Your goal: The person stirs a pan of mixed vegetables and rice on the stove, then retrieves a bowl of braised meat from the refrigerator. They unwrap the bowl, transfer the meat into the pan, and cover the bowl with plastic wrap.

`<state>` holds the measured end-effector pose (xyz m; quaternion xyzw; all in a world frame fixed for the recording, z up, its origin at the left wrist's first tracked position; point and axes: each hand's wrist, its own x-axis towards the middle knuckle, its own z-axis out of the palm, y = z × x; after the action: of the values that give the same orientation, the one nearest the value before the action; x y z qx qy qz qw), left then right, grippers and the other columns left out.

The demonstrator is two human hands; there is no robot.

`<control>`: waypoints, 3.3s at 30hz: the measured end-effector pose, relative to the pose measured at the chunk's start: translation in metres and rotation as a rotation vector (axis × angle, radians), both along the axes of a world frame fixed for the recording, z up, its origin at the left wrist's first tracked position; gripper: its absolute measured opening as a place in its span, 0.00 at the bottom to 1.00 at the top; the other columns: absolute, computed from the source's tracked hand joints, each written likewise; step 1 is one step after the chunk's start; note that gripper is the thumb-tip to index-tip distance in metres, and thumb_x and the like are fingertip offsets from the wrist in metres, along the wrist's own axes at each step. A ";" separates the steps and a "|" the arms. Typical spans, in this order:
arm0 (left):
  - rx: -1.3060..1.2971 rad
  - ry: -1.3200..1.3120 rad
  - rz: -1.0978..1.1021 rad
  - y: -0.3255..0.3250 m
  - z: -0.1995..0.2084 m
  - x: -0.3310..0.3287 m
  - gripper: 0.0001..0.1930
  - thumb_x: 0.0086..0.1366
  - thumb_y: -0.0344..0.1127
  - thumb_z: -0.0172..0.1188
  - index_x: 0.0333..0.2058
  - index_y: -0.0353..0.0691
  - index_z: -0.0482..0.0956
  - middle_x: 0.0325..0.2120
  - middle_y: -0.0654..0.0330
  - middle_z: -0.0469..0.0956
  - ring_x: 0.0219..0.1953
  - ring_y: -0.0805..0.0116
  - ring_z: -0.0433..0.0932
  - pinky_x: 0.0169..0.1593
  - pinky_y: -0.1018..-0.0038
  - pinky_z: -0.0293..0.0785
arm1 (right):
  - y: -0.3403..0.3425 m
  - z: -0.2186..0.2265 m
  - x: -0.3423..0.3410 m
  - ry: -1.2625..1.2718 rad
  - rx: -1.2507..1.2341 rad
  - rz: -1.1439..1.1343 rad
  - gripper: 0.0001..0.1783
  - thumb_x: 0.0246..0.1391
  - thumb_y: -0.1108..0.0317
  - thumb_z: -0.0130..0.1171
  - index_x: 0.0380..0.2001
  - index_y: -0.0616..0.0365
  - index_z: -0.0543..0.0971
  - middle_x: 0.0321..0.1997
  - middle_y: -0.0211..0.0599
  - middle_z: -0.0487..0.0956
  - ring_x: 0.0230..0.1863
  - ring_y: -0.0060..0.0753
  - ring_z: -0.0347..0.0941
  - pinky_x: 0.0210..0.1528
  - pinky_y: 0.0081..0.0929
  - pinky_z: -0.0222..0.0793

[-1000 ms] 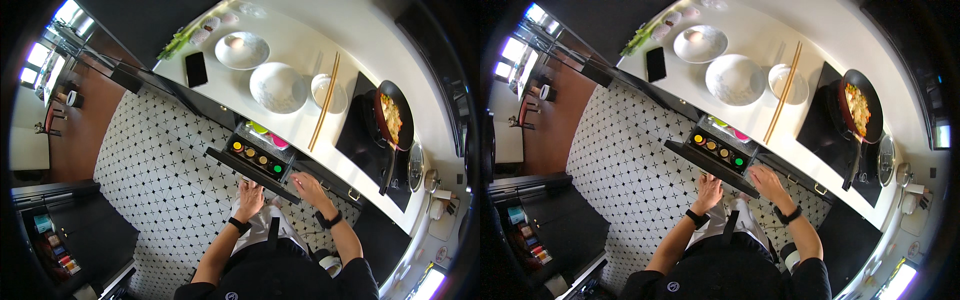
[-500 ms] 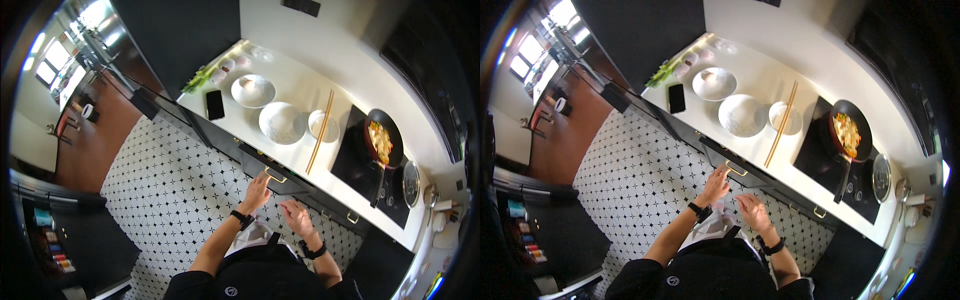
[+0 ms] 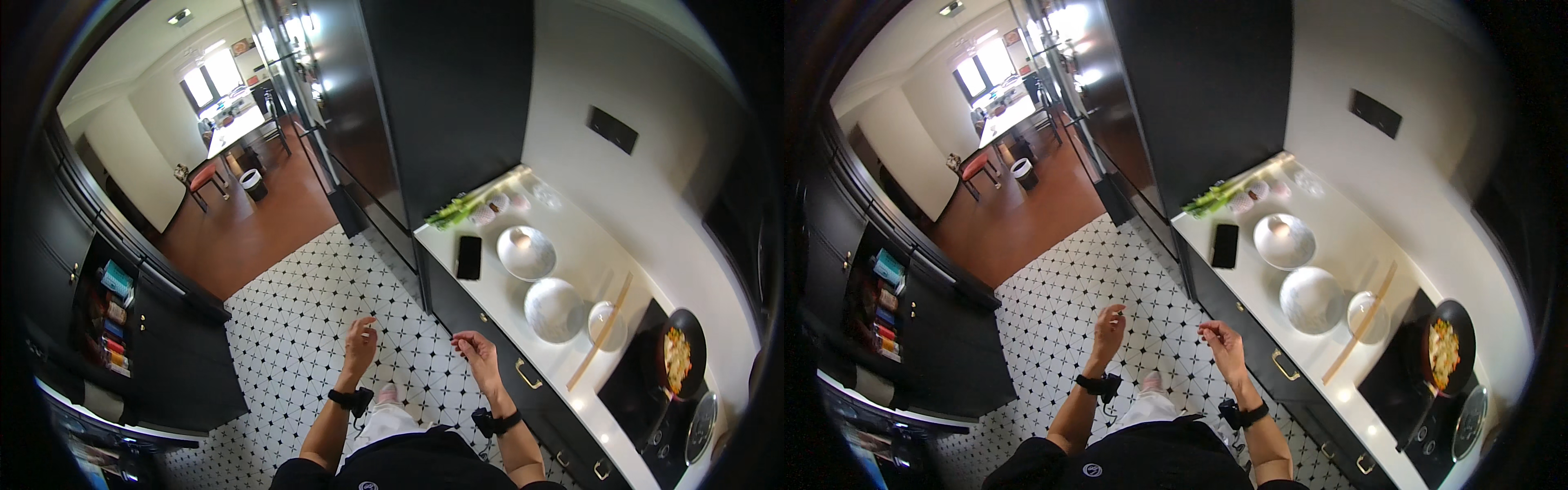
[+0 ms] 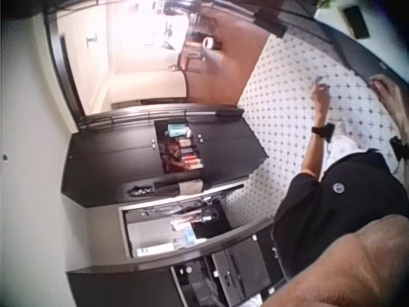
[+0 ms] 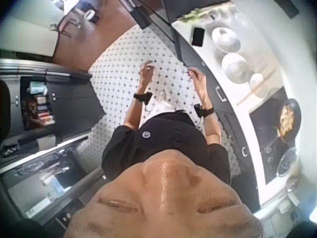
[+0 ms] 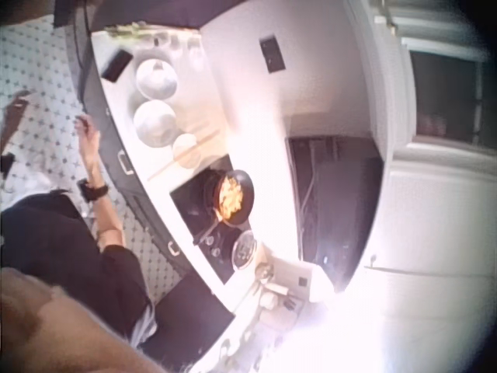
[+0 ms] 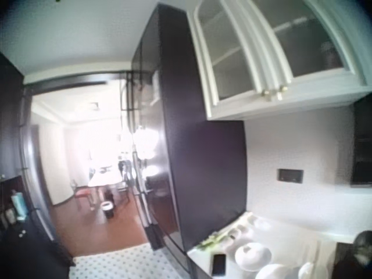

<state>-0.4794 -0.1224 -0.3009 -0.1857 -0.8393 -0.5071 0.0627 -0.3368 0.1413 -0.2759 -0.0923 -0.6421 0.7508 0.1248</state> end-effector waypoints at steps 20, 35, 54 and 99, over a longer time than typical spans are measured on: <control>0.501 -0.102 0.173 -0.311 0.128 -0.447 0.09 0.67 0.26 0.50 0.42 0.35 0.78 0.36 0.60 0.81 0.37 0.72 0.80 0.39 0.77 0.73 | -0.185 -0.111 -0.778 -0.080 -0.977 -0.298 0.07 0.51 0.69 0.59 0.24 0.50 0.71 0.26 0.28 0.70 0.33 0.31 0.67 0.46 0.41 0.69; 0.445 -0.095 -0.168 -0.257 0.173 -0.857 0.08 0.69 0.26 0.51 0.44 0.34 0.76 0.38 0.59 0.80 0.37 0.71 0.81 0.39 0.77 0.74 | -0.161 -0.195 -1.013 0.188 -1.396 -0.908 0.05 0.43 0.80 0.48 0.23 0.60 0.73 0.28 0.40 0.77 0.32 0.44 0.76 0.49 0.44 0.78; 0.518 -0.538 -1.218 -0.111 0.162 -1.108 0.09 0.69 0.26 0.50 0.46 0.33 0.75 0.39 0.61 0.79 0.40 0.75 0.78 0.43 0.79 0.72 | -0.343 -0.147 -0.943 0.067 -0.898 -0.836 0.12 0.61 0.69 0.45 0.46 0.55 0.74 0.45 0.37 0.75 0.49 0.45 0.71 0.59 0.56 0.65; 0.493 -1.091 -0.923 0.354 0.354 -1.000 0.24 0.67 0.49 0.35 0.54 0.43 0.69 0.42 0.49 0.77 0.26 0.54 0.76 0.23 0.66 0.69 | -0.362 -0.048 -0.527 -1.131 0.445 -1.800 0.15 0.55 0.72 0.50 0.46 0.58 0.77 0.51 0.44 0.76 0.53 0.48 0.71 0.57 0.47 0.67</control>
<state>-1.4796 0.2317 0.0533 -0.2215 -0.4507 -0.6748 -0.5408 -0.8635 -0.2206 -0.3239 -0.8371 -0.4253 0.0995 0.3295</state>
